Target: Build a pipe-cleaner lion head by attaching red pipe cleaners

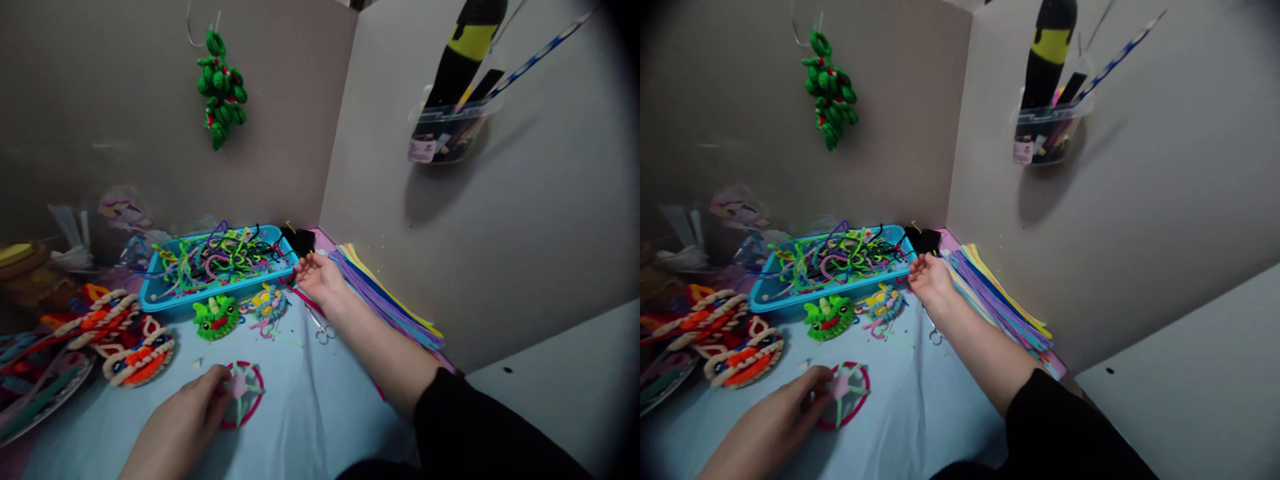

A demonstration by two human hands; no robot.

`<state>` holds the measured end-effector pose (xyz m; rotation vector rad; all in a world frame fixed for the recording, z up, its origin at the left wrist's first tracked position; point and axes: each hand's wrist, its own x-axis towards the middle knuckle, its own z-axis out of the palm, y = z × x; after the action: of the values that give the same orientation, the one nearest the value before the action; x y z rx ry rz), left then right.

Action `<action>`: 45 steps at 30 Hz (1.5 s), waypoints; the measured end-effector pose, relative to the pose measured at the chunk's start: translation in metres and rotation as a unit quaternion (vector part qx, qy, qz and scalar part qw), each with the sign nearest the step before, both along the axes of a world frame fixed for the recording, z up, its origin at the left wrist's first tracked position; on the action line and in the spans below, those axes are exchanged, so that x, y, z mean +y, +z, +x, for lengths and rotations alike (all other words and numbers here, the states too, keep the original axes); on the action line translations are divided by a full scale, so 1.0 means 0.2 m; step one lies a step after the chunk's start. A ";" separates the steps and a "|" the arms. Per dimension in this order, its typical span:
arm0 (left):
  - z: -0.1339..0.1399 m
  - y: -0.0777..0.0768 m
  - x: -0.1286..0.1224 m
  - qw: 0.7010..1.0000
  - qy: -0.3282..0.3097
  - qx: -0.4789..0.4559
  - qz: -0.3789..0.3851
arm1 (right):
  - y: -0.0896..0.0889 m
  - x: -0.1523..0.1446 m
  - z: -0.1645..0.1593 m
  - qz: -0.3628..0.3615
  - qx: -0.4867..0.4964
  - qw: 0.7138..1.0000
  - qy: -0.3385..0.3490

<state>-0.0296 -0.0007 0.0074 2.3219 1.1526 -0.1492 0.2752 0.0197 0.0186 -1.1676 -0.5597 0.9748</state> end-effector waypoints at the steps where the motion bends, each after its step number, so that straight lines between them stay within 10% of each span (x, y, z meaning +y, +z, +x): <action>1: 0.00 0.00 0.00 1.000 0.005 0.009 -0.003 | 0.02 -0.04 0.06 -0.019 -0.058 0.998 -0.025; 6: 0.01 0.02 -0.01 0.999 0.010 0.031 -0.016 | 0.10 -0.33 0.32 -0.107 -0.341 0.928 -0.110; 11: 0.03 0.05 -0.02 0.999 0.012 0.045 -0.027 | 0.03 -0.50 0.30 -0.204 -0.536 0.818 -0.042; 22: 0.04 0.05 -0.01 0.999 0.046 0.019 0.003 | -0.11 -0.35 0.02 -0.373 -0.676 0.631 0.078; 37: 0.01 -0.04 0.02 0.998 0.046 -0.016 -0.032 | 0.11 -0.51 0.36 -0.470 -0.653 0.593 -0.013; 45: 0.01 -0.04 0.02 0.999 0.043 0.000 -0.017 | 0.04 -0.49 0.29 -0.461 -0.652 0.602 0.025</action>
<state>-0.0277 0.0029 -0.0007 2.2386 1.2385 -0.1365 0.3339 -0.0775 0.0259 -2.8577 -1.2941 0.1712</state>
